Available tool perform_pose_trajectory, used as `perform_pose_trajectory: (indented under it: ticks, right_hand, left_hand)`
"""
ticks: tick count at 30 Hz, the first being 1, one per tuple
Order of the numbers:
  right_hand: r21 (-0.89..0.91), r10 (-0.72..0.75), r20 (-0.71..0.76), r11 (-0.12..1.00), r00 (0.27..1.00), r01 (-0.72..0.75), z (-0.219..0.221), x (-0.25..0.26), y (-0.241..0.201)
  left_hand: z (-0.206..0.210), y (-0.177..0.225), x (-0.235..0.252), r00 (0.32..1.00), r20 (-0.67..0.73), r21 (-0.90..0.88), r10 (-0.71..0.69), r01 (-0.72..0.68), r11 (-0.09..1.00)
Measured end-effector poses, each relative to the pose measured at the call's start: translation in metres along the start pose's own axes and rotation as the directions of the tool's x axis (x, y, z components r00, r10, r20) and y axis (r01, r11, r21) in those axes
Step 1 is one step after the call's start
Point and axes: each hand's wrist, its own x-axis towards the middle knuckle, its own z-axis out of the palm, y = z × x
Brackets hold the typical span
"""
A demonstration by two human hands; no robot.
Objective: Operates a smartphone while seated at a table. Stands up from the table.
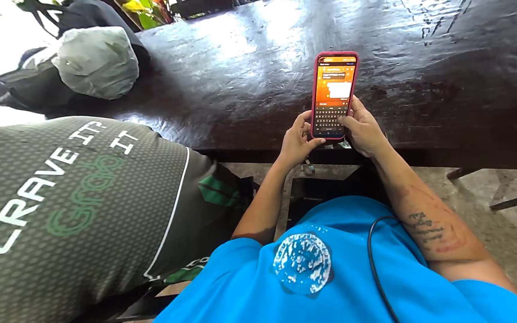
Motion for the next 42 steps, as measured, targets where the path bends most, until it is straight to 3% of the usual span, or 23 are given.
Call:
perform_pose_trajectory:
  ticks: [13, 18, 20, 26, 31, 42]
  right_hand:
    - [-0.093, -0.024, -0.017, 0.995, 1.0, 0.022, 0.005, -0.002, 0.001]
    - [-0.428, -0.041, -0.224, 0.902, 0.974, -0.06, 0.024, -0.002, 0.003]
    - [-0.455, -0.031, -0.243, 0.886, 0.97, -0.085, 0.026, -0.001, 0.003]
    - [-0.279, 0.002, -0.077, 0.96, 0.997, -0.023, 0.01, -0.001, 0.003]
    - [-0.271, 0.003, -0.055, 0.962, 0.998, -0.018, 0.007, -0.002, 0.002]
    - [0.038, 0.024, 0.028, 0.999, 0.999, -0.025, -0.003, -0.003, -0.002]
  left_hand:
    - [0.002, -0.002, 0.0, 0.999, -0.014, 0.057, 0.044, -0.043, 0.997]
    - [0.006, -0.004, -0.003, 0.993, -0.026, 0.036, 0.118, -0.117, 0.992]
    - [0.006, -0.004, -0.003, 0.991, -0.03, 0.035, 0.128, -0.127, 0.991]
    - [0.004, -0.003, -0.002, 0.996, -0.019, 0.023, 0.09, -0.089, 0.996]
    - [0.003, -0.001, 0.0, 0.999, -0.006, 0.007, 0.046, -0.046, 0.999]
    - [0.0, 0.005, 0.003, 0.998, 0.027, -0.028, -0.051, 0.052, 0.998]
